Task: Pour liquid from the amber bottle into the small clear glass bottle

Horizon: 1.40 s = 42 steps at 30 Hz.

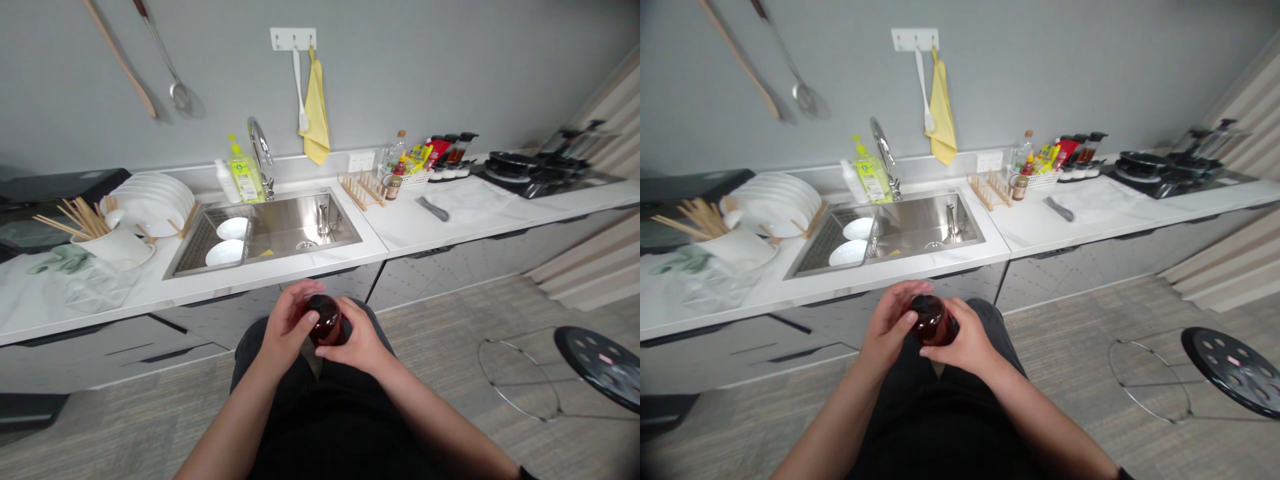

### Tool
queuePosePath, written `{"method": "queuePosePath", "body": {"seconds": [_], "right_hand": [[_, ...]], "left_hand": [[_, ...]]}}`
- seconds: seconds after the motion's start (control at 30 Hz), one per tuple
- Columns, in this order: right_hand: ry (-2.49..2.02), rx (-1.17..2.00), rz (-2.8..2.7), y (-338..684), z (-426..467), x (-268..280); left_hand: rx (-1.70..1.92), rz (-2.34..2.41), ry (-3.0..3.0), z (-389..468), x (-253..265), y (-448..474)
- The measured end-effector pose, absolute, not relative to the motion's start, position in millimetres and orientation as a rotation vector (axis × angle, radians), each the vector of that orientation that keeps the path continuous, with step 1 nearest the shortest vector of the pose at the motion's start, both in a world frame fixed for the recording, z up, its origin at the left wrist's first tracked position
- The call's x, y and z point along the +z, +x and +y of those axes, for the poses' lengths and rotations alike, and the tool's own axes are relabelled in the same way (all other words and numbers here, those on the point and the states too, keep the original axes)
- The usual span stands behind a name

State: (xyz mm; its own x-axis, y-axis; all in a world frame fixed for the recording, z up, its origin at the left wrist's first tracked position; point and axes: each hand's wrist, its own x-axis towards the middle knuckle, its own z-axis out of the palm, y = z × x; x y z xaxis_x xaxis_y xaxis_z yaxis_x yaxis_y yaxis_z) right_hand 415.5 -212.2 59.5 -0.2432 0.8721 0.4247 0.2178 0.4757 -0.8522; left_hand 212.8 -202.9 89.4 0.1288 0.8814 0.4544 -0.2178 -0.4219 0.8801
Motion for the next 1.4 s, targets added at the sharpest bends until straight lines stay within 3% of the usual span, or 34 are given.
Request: {"method": "queuePosePath", "body": {"seconds": [0.13, 0.33, 0.57, 0.73, 0.9, 1.4], "right_hand": [[-0.94, 0.829, -1.744, 414.2, -213.3, 59.3], [-0.931, 0.856, -1.743, 413.4, -213.7, 58.9], [-0.9, 0.837, -1.765, 410.1, -216.2, 62.6], [-0.904, 0.846, -1.791, 411.0, -216.2, 57.7], [-0.917, 0.859, -1.769, 410.3, -215.7, 59.6], [-0.994, 0.812, -1.721, 388.6, -179.0, 54.7]], "left_hand": [[1.529, 0.792, 1.435, -203.5, 90.8, 214.3], [1.332, 0.679, 1.418, -204.5, 91.8, 201.6], [1.431, 0.786, 1.463, -203.1, 97.4, 200.4], [1.309, 0.624, 1.439, -201.5, 96.9, 195.7], [1.422, 0.784, 1.384, -199.0, 89.7, 199.1], [1.325, 0.94, 1.49, -192.1, 63.9, 178.1]]}}
